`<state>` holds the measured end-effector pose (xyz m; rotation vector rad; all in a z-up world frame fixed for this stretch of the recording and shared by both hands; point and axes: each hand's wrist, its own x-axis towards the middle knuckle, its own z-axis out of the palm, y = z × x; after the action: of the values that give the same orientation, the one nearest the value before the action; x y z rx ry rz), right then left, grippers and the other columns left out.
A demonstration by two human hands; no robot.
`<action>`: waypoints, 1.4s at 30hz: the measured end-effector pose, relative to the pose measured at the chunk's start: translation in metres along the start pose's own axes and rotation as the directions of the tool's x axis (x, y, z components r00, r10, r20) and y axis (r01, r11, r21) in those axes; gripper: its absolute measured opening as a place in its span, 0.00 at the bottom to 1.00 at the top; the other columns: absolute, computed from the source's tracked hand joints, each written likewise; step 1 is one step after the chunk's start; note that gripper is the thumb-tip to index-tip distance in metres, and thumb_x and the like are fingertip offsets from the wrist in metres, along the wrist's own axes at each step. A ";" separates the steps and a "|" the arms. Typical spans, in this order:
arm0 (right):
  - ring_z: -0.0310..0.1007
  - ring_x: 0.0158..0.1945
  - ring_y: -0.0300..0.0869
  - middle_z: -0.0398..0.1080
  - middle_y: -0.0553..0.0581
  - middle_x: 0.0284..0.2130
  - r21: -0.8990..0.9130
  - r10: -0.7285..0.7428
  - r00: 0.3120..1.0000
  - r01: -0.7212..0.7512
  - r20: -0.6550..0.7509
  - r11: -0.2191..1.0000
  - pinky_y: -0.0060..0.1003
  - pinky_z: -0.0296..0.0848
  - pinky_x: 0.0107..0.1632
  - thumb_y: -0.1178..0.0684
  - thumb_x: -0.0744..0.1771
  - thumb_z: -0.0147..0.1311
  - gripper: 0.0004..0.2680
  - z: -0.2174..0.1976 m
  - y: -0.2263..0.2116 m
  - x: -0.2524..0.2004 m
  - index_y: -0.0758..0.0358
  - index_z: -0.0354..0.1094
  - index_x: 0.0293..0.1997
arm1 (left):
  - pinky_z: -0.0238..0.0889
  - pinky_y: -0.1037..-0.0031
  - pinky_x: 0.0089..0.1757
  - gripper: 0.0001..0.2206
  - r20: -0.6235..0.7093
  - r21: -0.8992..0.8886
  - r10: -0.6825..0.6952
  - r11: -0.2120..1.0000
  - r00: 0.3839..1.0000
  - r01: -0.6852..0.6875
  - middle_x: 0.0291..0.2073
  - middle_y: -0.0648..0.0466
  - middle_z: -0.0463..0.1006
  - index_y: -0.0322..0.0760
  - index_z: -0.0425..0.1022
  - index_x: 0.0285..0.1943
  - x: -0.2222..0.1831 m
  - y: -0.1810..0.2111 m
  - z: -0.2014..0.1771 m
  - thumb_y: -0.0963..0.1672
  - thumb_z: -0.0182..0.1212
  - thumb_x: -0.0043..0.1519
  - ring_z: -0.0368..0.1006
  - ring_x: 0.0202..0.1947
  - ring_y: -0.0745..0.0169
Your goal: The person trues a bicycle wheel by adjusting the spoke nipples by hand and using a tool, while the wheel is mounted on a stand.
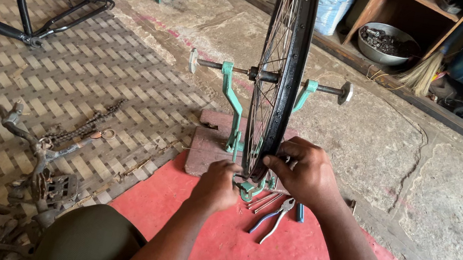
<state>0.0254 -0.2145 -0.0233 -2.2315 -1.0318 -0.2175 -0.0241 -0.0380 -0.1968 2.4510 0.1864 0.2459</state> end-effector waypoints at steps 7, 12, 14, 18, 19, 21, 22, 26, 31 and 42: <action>0.80 0.38 0.40 0.80 0.55 0.36 0.178 0.054 0.979 -0.090 0.198 0.980 0.38 0.78 0.42 0.51 0.63 0.64 0.10 -0.010 0.042 0.003 0.60 0.78 0.45 | 0.55 0.54 0.58 0.21 -0.114 0.035 0.181 0.983 0.977 -0.178 0.52 0.45 0.75 0.32 0.75 0.52 -0.003 0.008 0.018 0.49 0.69 0.54 0.66 0.59 0.47; 0.81 0.37 0.43 0.82 0.57 0.35 0.076 0.377 0.896 -0.404 0.236 0.912 0.39 0.78 0.44 0.54 0.65 0.55 0.12 0.004 0.091 0.022 0.56 0.78 0.52 | 0.52 0.50 0.61 0.12 -0.106 0.073 0.137 0.989 0.985 -0.129 0.48 0.49 0.78 0.34 0.81 0.43 0.006 0.002 0.020 0.47 0.65 0.59 0.66 0.60 0.50; 0.81 0.38 0.41 0.81 0.57 0.37 0.090 0.352 0.902 -0.384 0.252 0.919 0.38 0.78 0.45 0.55 0.62 0.60 0.14 0.021 0.116 0.034 0.56 0.76 0.54 | 0.50 0.48 0.61 0.13 -0.151 0.102 0.150 0.986 0.977 -0.136 0.48 0.48 0.77 0.32 0.81 0.40 0.008 0.006 0.020 0.47 0.67 0.56 0.66 0.60 0.49; 0.81 0.41 0.39 0.81 0.56 0.39 0.031 0.303 0.894 -0.331 0.329 0.943 0.36 0.77 0.47 0.52 0.61 0.66 0.14 0.071 0.156 0.044 0.58 0.77 0.50 | 0.52 0.48 0.60 0.11 -0.194 0.232 0.219 0.957 0.956 -0.172 0.50 0.44 0.75 0.32 0.82 0.35 0.007 0.012 0.017 0.47 0.68 0.57 0.64 0.61 0.45; 0.81 0.40 0.38 0.81 0.56 0.38 0.106 0.298 0.892 -0.351 0.340 0.930 0.36 0.78 0.46 0.53 0.61 0.66 0.14 0.081 0.162 0.043 0.59 0.77 0.50 | 0.52 0.48 0.59 0.09 -0.184 0.215 0.228 0.959 0.956 -0.187 0.49 0.45 0.76 0.34 0.82 0.35 0.007 0.016 0.016 0.46 0.68 0.56 0.65 0.60 0.45; 0.81 0.38 0.37 0.82 0.56 0.36 0.253 0.283 0.887 -0.387 0.364 0.887 0.36 0.78 0.45 0.55 0.60 0.65 0.14 0.101 0.168 0.031 0.63 0.78 0.49 | 0.53 0.48 0.57 0.04 -0.168 0.181 0.244 0.960 0.955 -0.214 0.49 0.46 0.76 0.40 0.83 0.35 0.006 0.023 0.011 0.43 0.67 0.55 0.66 0.58 0.44; 0.80 0.36 0.38 0.82 0.57 0.34 0.290 0.329 0.866 -0.448 0.378 0.846 0.36 0.78 0.43 0.56 0.61 0.65 0.14 0.108 0.169 0.028 0.63 0.77 0.50 | 0.54 0.49 0.56 0.05 -0.171 0.171 0.237 0.963 0.956 -0.208 0.48 0.46 0.76 0.39 0.82 0.38 0.006 0.026 0.010 0.43 0.67 0.54 0.67 0.57 0.44; 0.77 0.31 0.38 0.81 0.58 0.31 0.419 0.363 0.813 -0.555 0.454 0.718 0.36 0.77 0.37 0.56 0.62 0.62 0.13 0.119 0.173 0.025 0.67 0.78 0.50 | 0.59 0.54 0.54 0.11 -0.205 0.112 0.264 0.963 0.942 -0.246 0.45 0.47 0.77 0.37 0.79 0.44 0.008 0.039 0.004 0.40 0.67 0.53 0.70 0.53 0.44; 0.77 0.33 0.38 0.81 0.55 0.33 0.419 0.307 0.740 -0.616 0.599 0.667 0.37 0.74 0.37 0.55 0.61 0.61 0.13 0.112 0.179 0.037 0.64 0.77 0.50 | 0.60 0.53 0.52 0.08 -0.173 0.087 0.208 0.977 0.963 -0.195 0.40 0.46 0.79 0.35 0.78 0.44 0.013 0.044 0.006 0.41 0.67 0.56 0.71 0.49 0.44; 0.81 0.36 0.39 0.82 0.55 0.34 0.476 0.123 0.774 -0.497 0.622 0.726 0.37 0.78 0.41 0.53 0.58 0.66 0.12 0.123 0.179 0.047 0.64 0.78 0.43 | 0.63 0.52 0.46 0.06 -0.185 0.056 0.090 0.995 0.979 -0.081 0.29 0.46 0.79 0.35 0.78 0.34 0.016 0.052 0.008 0.42 0.65 0.62 0.73 0.41 0.43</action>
<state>0.1728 -0.1922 -0.1884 -1.8101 -0.7857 0.8773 -0.0036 -0.0799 -0.1678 2.4860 0.1702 0.5160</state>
